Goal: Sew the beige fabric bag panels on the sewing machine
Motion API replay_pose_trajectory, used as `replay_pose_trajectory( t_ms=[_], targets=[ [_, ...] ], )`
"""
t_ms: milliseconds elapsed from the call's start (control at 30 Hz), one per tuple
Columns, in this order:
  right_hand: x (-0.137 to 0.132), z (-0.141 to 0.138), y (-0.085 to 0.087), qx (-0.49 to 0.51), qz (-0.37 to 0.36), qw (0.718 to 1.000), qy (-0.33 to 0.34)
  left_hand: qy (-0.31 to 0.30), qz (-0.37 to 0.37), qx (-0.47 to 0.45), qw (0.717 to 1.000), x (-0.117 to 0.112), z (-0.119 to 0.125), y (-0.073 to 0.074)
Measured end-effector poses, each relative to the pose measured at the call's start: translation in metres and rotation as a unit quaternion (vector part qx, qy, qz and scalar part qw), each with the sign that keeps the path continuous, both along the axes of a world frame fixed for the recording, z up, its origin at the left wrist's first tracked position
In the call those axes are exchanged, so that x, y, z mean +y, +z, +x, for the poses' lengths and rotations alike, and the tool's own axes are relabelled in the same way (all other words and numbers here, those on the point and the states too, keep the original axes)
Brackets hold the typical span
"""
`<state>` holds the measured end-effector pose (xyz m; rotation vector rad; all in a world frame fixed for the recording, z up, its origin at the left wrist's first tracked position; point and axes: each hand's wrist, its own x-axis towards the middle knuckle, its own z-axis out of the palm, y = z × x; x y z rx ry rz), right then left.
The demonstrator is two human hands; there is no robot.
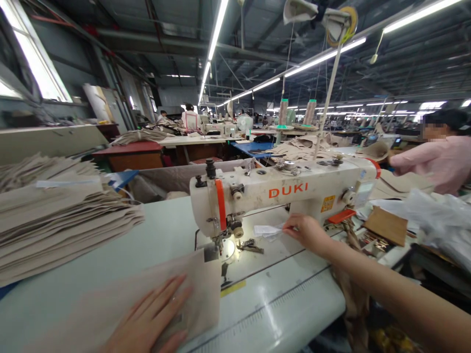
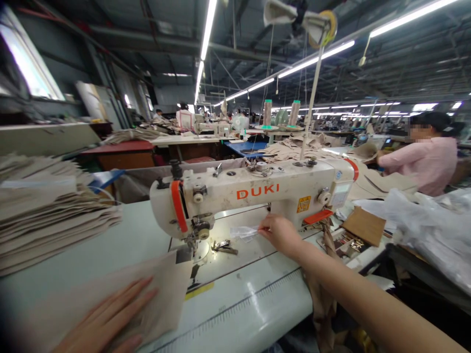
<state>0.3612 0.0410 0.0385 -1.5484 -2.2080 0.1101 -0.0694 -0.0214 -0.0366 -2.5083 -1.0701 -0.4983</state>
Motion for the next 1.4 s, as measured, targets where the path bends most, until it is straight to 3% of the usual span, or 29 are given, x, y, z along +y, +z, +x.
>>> replay_pose_trajectory(
  t_ms=[133,233,333,467,567,667,867,967,1133,1300,1400],
  targets=[
    [-0.033,-0.037,0.011,0.033,-0.011,0.997,0.069,-0.019,0.096,-0.043,0.994,-0.019,0.033,0.044],
    [-0.055,-0.082,0.014,0.041,-0.037,0.991,0.122,-0.07,0.142,-0.024,0.987,-0.028,0.063,0.063],
    [-0.06,-0.128,0.012,0.034,-0.061,0.983,0.167,-0.103,0.163,-0.013,0.981,-0.027,0.082,0.063],
    [-0.049,-0.162,0.009,0.053,-0.097,0.982,0.15,-0.105,0.159,-0.064,0.98,-0.014,0.079,0.054],
    [-0.042,-0.164,0.007,0.09,-0.104,0.979,0.151,-0.102,0.106,-0.104,0.984,-0.004,0.069,0.051],
    [-0.051,-0.157,0.0,0.093,-0.046,0.982,0.155,-0.09,0.031,-0.153,0.984,0.004,0.061,0.047],
    [-0.089,-0.145,-0.027,0.018,-0.016,0.951,0.308,-0.076,-0.097,-0.2,0.972,0.019,0.051,0.031],
    [-0.09,-0.146,-0.034,0.0,-0.034,0.952,0.303,-0.062,-0.101,-0.17,0.978,0.027,0.045,0.029],
    [-0.079,-0.149,-0.031,-0.023,-0.041,0.952,0.301,-0.049,-0.092,-0.112,0.988,0.031,0.043,0.036],
    [-0.081,-0.15,-0.028,-0.01,-0.061,0.953,0.296,-0.087,0.014,-0.119,0.989,0.028,0.06,0.046],
    [-0.082,-0.15,-0.028,-0.006,-0.084,0.953,0.292,-0.104,0.008,-0.089,0.991,0.031,0.07,0.044]
  ],
)
